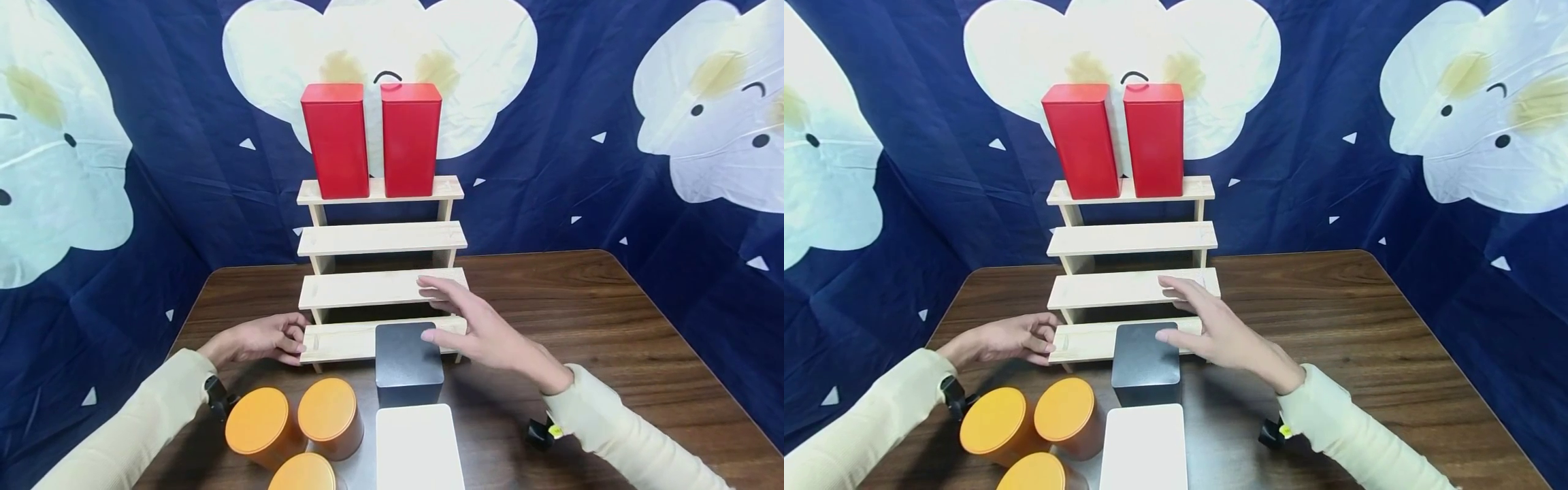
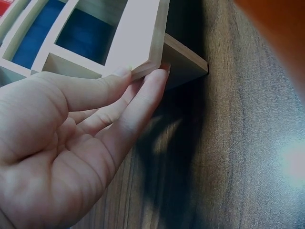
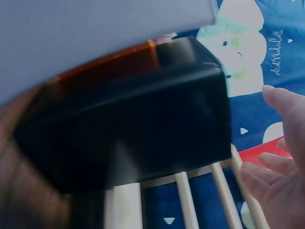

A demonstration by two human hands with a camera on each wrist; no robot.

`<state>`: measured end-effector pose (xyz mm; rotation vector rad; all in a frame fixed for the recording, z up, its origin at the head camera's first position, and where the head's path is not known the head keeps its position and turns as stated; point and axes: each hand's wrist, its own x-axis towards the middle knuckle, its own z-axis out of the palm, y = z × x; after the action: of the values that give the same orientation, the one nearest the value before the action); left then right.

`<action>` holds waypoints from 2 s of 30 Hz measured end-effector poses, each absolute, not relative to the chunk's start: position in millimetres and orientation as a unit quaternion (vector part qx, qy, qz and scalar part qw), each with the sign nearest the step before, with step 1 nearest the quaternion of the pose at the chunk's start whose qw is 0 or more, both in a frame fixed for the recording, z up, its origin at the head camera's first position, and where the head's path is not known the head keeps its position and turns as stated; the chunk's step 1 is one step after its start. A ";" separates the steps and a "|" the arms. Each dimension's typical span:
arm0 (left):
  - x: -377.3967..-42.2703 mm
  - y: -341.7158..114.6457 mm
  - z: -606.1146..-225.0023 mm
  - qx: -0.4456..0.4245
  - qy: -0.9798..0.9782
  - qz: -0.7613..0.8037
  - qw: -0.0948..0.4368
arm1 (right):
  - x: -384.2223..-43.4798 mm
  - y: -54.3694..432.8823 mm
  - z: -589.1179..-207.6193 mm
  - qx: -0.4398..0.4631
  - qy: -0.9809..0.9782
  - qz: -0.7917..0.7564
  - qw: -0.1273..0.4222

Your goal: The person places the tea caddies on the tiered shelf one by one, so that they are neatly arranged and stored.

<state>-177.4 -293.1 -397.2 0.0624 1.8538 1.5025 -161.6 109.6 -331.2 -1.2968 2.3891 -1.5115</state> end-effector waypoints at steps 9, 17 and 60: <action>-177.0 -293.0 -397.2 0.023 0.723 0.585 0.368 | -152.1 115.1 -347.2 -0.402 0.781 -0.477 0.041; -177.8 -293.2 -398.0 0.021 0.723 0.586 0.366 | -144.7 117.5 -354.4 -0.407 0.802 -0.436 0.028; -177.4 -291.9 -398.7 0.019 0.719 0.591 0.365 | -145.1 123.9 -371.6 -0.421 0.811 -0.394 0.103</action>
<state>-177.4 -291.9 -398.7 0.0491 1.8493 1.5207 -145.1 123.9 -371.6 -1.2413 2.3924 -1.1634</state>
